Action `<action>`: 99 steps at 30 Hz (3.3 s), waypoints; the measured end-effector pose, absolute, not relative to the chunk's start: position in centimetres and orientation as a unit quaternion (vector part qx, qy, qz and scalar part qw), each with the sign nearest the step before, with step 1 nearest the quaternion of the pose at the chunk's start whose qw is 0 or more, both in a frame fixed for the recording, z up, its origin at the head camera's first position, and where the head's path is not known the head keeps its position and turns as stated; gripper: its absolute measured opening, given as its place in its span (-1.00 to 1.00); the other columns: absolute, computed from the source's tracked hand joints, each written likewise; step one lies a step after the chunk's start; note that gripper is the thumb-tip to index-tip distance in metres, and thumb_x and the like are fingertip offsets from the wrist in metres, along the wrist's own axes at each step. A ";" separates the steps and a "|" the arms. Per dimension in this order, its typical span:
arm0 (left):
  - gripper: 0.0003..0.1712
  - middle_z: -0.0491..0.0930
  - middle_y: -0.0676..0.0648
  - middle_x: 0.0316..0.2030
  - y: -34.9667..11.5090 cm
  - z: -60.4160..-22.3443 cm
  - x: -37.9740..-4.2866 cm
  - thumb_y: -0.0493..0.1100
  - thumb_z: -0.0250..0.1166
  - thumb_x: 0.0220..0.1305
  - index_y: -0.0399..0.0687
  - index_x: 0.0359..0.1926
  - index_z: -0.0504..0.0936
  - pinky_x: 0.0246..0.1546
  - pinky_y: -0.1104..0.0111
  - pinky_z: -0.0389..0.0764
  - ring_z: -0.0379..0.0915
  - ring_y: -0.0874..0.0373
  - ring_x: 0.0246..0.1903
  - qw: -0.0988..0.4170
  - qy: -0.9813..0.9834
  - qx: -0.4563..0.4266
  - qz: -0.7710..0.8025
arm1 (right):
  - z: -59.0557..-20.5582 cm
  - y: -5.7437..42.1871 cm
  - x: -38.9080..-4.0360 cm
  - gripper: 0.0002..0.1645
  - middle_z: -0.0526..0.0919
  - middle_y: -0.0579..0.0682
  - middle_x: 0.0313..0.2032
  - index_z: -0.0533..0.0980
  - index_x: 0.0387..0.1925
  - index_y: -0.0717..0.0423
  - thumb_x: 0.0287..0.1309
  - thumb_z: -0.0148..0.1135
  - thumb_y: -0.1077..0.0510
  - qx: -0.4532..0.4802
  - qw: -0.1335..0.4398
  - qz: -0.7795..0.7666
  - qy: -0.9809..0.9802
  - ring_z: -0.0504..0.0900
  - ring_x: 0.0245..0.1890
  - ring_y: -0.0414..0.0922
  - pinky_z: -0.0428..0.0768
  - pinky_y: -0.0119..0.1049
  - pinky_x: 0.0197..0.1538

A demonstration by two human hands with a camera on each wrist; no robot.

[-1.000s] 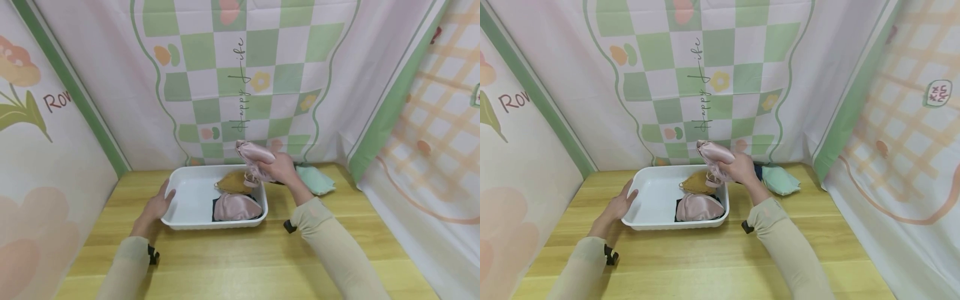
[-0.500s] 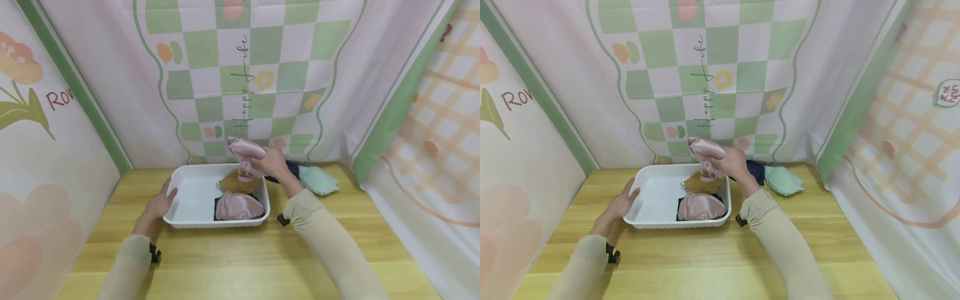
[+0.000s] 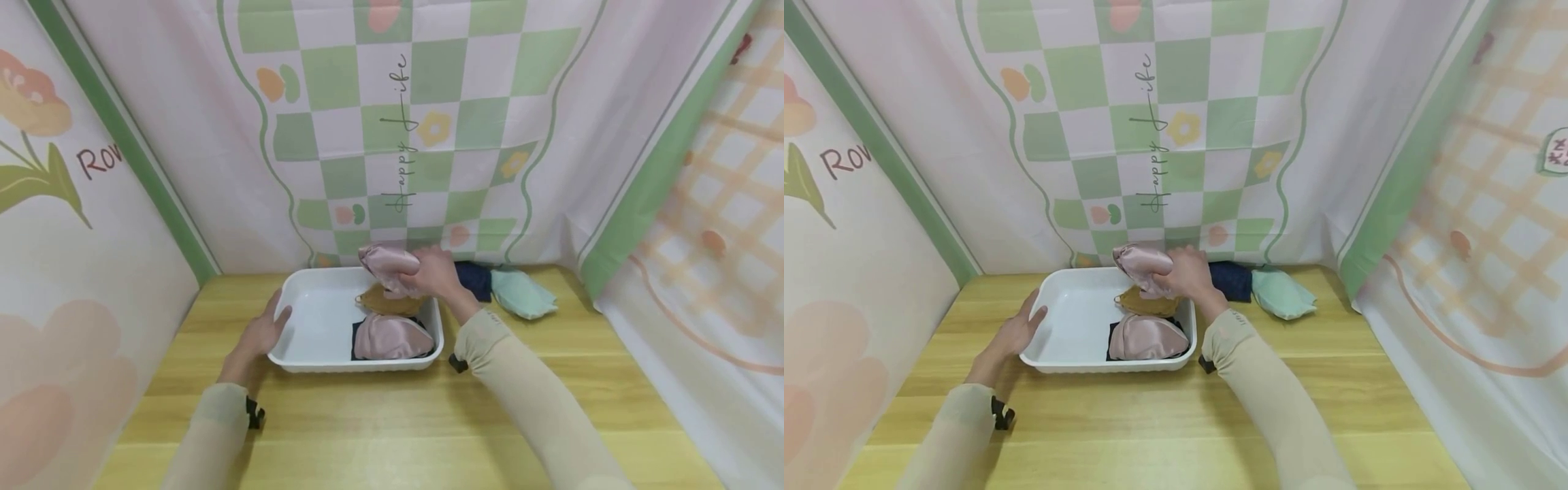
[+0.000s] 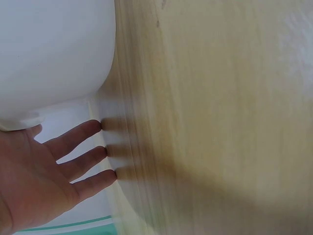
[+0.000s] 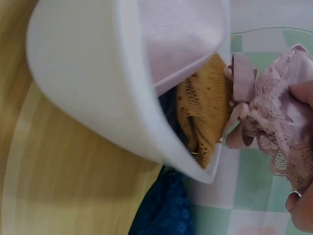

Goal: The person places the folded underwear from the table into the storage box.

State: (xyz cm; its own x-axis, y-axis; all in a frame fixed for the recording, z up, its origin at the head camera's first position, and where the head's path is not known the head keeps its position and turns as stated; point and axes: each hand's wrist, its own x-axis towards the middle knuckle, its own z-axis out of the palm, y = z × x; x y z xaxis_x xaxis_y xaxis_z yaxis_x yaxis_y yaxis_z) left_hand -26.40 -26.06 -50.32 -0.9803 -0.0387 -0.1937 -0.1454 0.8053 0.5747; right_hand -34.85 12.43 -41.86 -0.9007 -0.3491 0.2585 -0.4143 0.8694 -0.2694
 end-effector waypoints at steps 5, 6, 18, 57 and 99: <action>-0.15 0.28 -0.53 0.36 -26.0 -50.3 -26.5 0.37 -0.34 0.52 0.23 0.59 -0.45 -0.28 0.17 0.61 0.59 -0.26 -0.06 0.088 0.946 -0.047 0.307 | -43.2 12.5 -34.8 -0.15 0.65 0.06 0.14 0.57 0.17 -0.01 0.02 0.32 -0.47 0.208 0.047 0.070 -0.974 0.49 0.20 0.17 0.39 0.18 0.28; -0.15 0.28 -0.53 0.36 -26.0 -50.3 -26.5 0.38 -0.35 0.52 0.23 0.59 -0.46 -0.27 0.15 0.61 0.59 -0.27 -0.05 0.089 0.947 -0.047 0.306 | -43.4 12.5 -34.8 -0.10 0.61 0.05 0.20 0.55 0.22 -0.02 0.00 0.31 -0.50 0.209 0.036 0.051 -0.976 0.45 0.25 0.17 0.35 0.19 0.32; -0.15 0.28 -0.52 0.36 -25.9 -50.4 -26.2 0.38 -0.37 0.52 0.22 0.59 -0.45 -0.12 0.02 0.62 0.55 -0.35 0.04 0.087 0.947 -0.043 0.305 | -44.1 12.5 -34.3 0.04 0.46 0.09 0.35 0.46 0.32 -0.08 -0.07 0.27 -0.58 0.211 -0.005 0.010 -0.977 0.31 0.37 0.19 0.23 0.25 0.38; -0.12 0.41 -0.54 0.23 -25.9 -50.3 -26.3 0.44 -0.38 0.48 0.26 0.58 -0.50 -0.36 0.23 0.58 0.61 -0.13 -0.22 0.096 0.944 -0.048 0.312 | -42.5 17.2 -33.7 -0.19 0.57 0.11 0.24 0.40 0.37 0.03 0.30 0.09 -0.38 0.152 0.031 0.263 -0.952 0.44 0.30 0.15 0.35 0.12 0.38; -0.12 0.32 -0.54 0.31 -25.9 -50.3 -26.1 0.44 -0.38 0.47 0.30 0.57 -0.51 -0.38 0.26 0.53 0.59 -0.16 -0.16 0.105 0.942 -0.061 0.313 | -42.9 21.8 -33.2 -0.17 0.60 0.17 0.20 0.41 0.34 0.13 0.38 -0.03 -0.40 0.107 0.041 0.368 -0.923 0.57 0.13 0.12 0.51 0.06 0.20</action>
State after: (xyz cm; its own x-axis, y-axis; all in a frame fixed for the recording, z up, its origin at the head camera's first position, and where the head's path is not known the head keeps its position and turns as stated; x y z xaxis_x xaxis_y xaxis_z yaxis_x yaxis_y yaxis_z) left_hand -26.12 -25.86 -50.27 -0.9704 -0.0483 -0.2366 -0.1804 0.7964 0.5772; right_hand -33.15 21.82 -42.88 -0.9738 -0.1672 0.1543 -0.2275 0.7060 -0.6706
